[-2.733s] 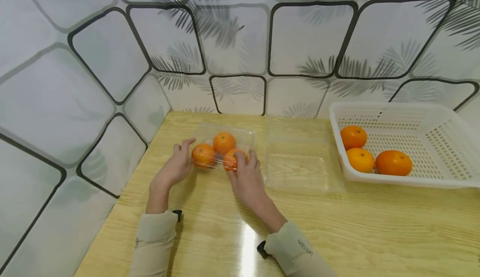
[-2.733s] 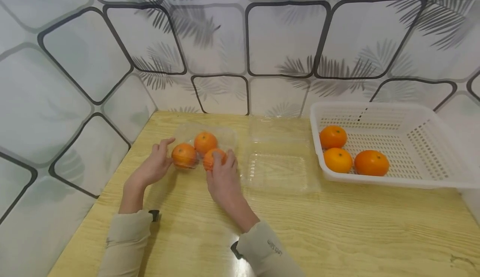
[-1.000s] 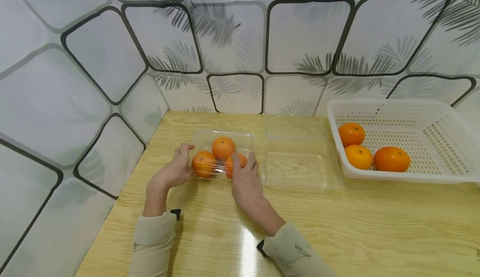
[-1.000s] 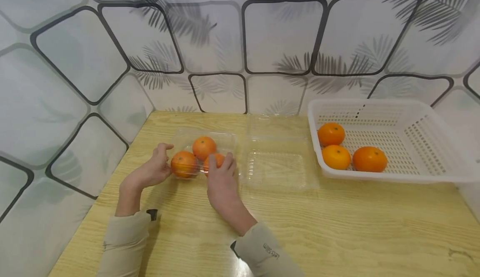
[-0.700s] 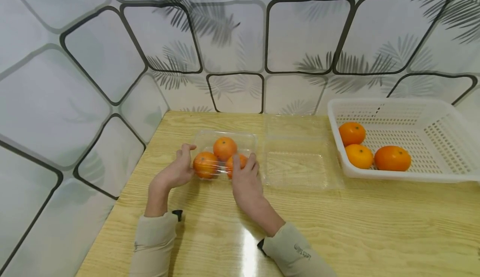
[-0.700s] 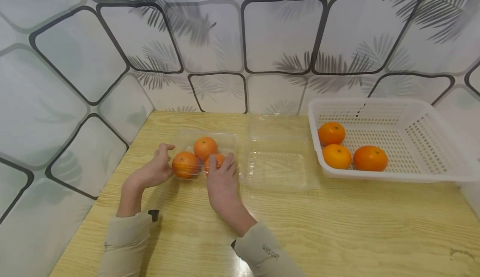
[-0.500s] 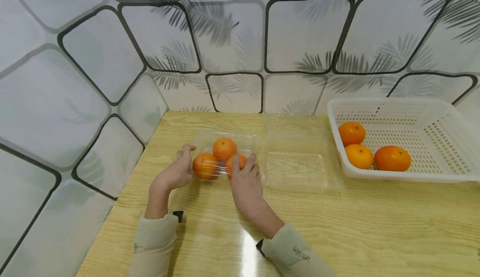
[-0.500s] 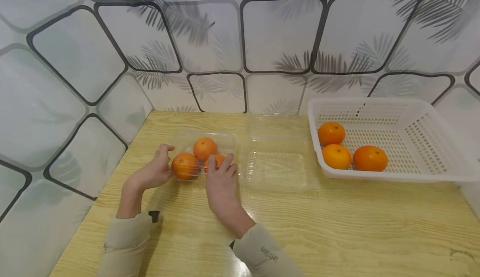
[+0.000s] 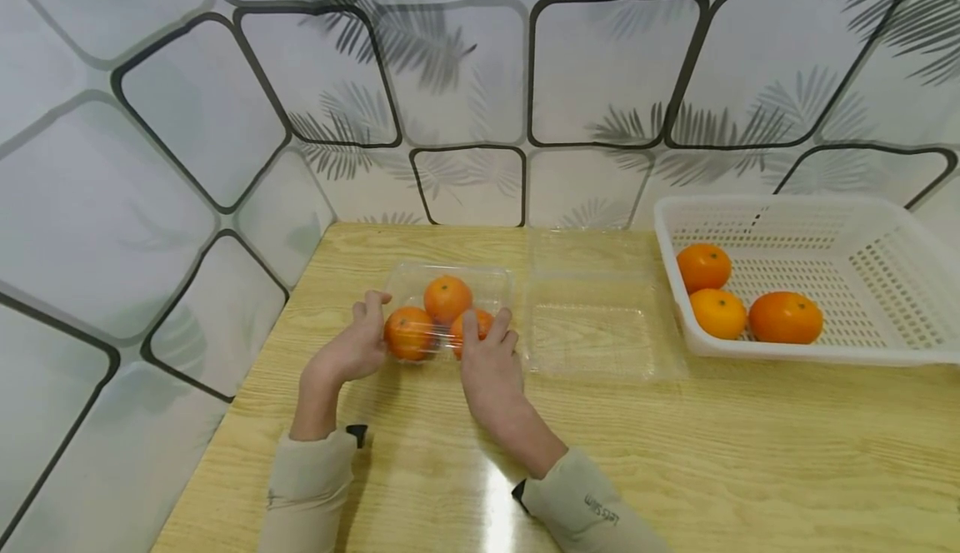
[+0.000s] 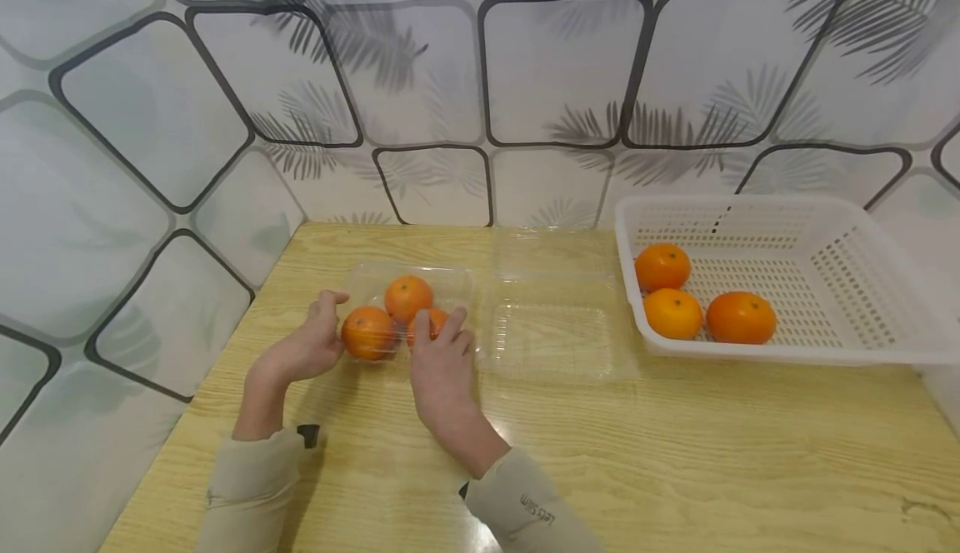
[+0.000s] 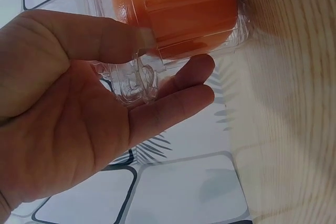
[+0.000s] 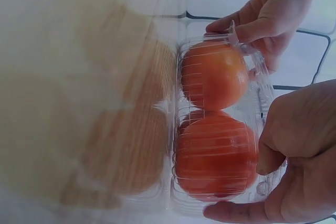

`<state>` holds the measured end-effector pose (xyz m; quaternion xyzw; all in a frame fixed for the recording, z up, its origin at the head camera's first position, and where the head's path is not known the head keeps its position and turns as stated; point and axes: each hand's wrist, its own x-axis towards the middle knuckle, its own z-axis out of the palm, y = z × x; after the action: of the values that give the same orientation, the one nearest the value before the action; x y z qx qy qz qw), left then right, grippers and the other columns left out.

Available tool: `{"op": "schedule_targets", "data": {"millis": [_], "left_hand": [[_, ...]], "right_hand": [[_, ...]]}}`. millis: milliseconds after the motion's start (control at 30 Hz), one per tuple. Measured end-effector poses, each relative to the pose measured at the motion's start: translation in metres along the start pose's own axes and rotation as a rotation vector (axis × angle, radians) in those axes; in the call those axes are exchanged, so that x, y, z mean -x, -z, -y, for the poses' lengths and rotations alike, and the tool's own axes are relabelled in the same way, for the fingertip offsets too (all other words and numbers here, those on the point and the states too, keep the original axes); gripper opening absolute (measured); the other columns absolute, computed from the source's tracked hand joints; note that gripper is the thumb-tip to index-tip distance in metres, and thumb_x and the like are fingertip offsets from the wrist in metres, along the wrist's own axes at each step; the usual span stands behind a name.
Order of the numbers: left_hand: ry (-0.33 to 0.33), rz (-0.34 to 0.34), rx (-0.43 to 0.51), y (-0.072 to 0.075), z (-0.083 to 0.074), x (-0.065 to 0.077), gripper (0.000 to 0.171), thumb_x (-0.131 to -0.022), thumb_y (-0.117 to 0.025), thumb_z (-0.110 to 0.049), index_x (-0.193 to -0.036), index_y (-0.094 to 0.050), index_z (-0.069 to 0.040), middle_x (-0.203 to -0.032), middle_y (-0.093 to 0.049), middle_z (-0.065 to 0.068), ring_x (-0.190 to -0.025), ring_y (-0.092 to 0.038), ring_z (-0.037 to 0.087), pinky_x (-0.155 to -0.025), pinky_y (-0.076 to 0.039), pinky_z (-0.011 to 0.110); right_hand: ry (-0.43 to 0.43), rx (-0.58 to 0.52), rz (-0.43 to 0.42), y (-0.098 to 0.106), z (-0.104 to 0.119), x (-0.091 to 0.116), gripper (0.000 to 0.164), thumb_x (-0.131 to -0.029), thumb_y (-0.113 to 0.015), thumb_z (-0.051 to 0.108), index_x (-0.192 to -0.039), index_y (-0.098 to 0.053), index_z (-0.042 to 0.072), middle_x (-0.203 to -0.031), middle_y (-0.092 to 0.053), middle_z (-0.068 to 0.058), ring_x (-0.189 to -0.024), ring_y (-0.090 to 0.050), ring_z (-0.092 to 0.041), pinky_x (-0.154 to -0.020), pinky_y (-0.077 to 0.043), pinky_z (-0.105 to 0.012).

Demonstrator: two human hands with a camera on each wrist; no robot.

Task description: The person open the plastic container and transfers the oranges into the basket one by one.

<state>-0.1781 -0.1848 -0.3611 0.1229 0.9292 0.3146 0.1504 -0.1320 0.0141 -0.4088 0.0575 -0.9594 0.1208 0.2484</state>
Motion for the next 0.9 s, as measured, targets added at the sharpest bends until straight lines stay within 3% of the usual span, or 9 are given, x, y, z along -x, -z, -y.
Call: {"op": "schedule_targets", "data": {"millis": [400,600,900], "left_hand": [[-0.018,0.002,0.005,-0.0034,-0.0031,-0.0019,0.062,-0.082,-0.041,0.017,-0.139,-0.019,0.007,-0.133,-0.020,0.042,-0.115,-0.042,0.045,-0.099,-0.041,0.056],[0.015,-0.016,-0.013,-0.0040,-0.0041,-0.0031,0.065,-0.081,-0.046,0.016,-0.139,-0.018,0.007,-0.131,-0.023,0.040,-0.109,-0.046,0.045,-0.096,-0.043,0.054],[0.036,-0.040,-0.045,-0.0060,-0.0060,-0.0016,0.071,-0.077,-0.051,0.019,-0.139,-0.020,0.008,-0.128,-0.027,0.041,-0.096,-0.054,0.040,-0.085,-0.049,0.049]], "right_hand": [[-0.072,-0.073,0.119,0.0005,-0.0029,-0.0029,0.038,-0.087,-0.064,-0.006,-0.116,-0.043,0.008,-0.125,-0.040,-0.034,-0.078,-0.056,-0.037,-0.047,-0.051,-0.032],[-0.072,-0.096,0.172,0.0032,-0.0041,-0.0048,0.044,-0.086,-0.067,-0.004,-0.121,-0.043,0.010,-0.128,-0.038,-0.033,-0.078,-0.055,-0.035,-0.044,-0.050,-0.033],[-0.086,-0.103,0.166,0.0038,-0.0044,-0.0065,0.032,-0.088,-0.062,-0.006,-0.110,-0.046,0.009,-0.119,-0.040,-0.025,-0.072,-0.053,-0.029,-0.041,-0.047,-0.033]]}}
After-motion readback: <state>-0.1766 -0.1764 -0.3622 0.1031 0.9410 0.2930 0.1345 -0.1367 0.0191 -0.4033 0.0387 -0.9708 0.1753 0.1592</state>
